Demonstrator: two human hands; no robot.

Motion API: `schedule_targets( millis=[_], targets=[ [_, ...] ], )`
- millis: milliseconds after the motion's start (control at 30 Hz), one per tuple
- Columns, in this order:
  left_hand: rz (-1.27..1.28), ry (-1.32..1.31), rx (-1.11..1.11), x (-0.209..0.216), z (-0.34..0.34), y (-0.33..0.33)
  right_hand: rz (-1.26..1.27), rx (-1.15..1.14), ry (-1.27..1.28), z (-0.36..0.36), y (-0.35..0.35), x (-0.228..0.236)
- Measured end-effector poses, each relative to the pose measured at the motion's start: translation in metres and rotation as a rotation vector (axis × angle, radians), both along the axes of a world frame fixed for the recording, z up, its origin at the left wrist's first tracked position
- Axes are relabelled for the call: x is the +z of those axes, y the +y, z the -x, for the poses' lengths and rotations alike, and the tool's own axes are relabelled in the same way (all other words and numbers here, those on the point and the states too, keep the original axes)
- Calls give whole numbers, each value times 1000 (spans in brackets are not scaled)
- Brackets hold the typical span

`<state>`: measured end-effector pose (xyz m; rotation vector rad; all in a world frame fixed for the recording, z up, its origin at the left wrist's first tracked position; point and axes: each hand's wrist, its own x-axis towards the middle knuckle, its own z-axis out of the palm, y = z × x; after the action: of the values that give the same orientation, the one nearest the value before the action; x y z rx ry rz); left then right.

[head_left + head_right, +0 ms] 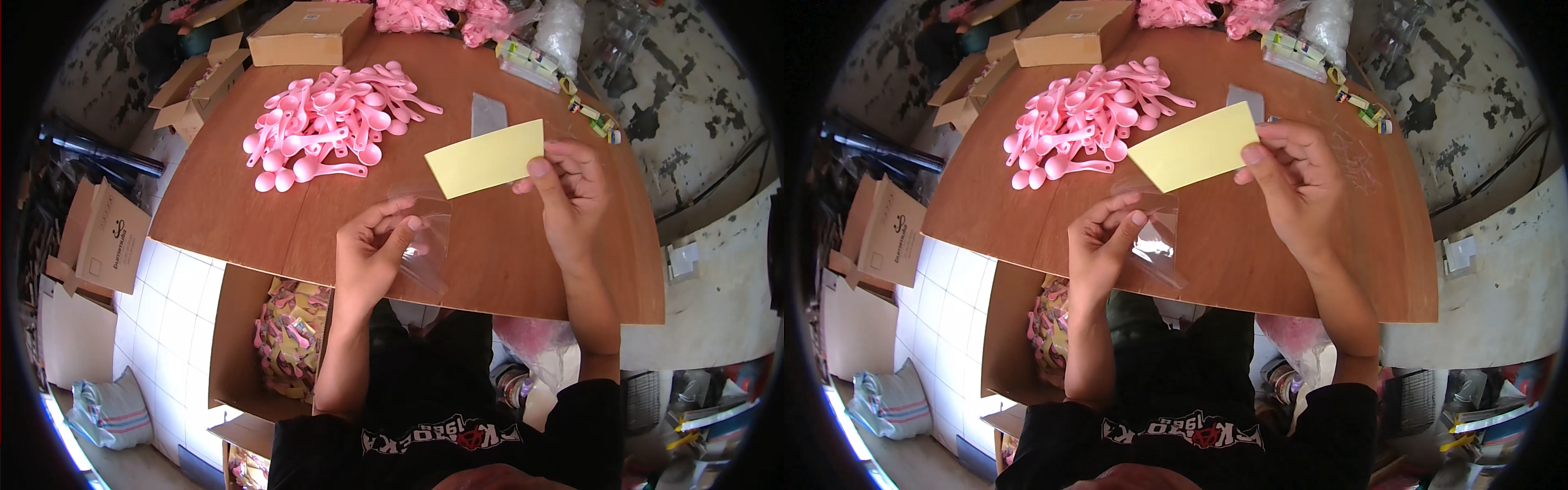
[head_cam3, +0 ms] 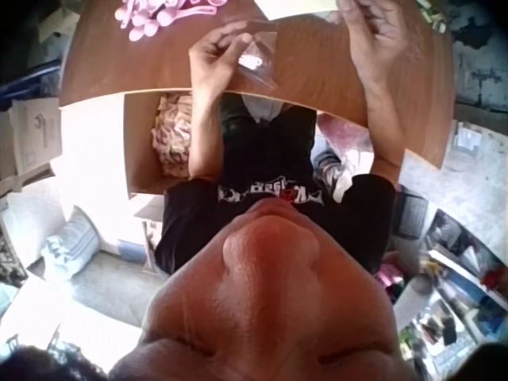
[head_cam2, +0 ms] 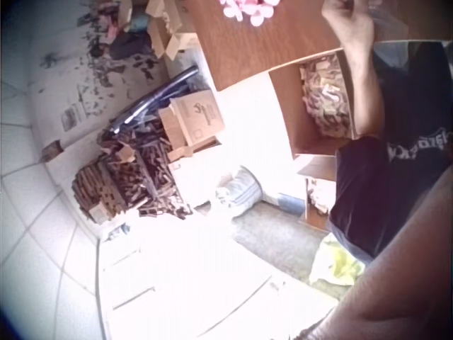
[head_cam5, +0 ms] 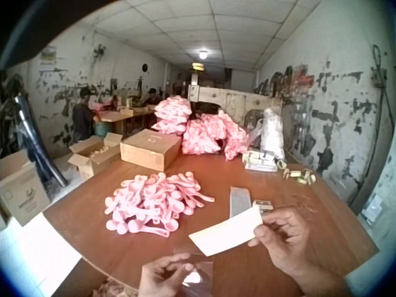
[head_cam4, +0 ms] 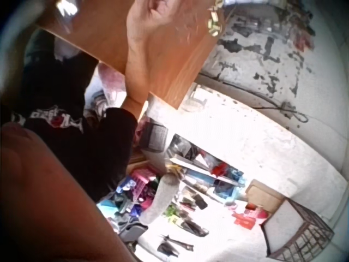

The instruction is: The person places a pink plastic spoon and a yellow sticky note into a small clear plastic bag. They repeat this process multiple times, handling the items one at a time and sealing each bag individually.

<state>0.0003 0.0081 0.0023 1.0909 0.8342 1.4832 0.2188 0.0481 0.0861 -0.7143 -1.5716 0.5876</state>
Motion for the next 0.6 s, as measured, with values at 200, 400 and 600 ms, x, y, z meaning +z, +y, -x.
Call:
schedule_targets(
  millis=[200, 400, 600],
  targets=[
    [-50, -64, -18, 2, 9, -7, 39, 170, -140, 18, 8, -3],
    [-77, 180, -52, -1, 16, -10, 70, 164, -307, 14, 2, -1],
    [-26, 134, -139, -3, 12, -16, 76, 122, -468, 9, -12, 7]
  ],
)
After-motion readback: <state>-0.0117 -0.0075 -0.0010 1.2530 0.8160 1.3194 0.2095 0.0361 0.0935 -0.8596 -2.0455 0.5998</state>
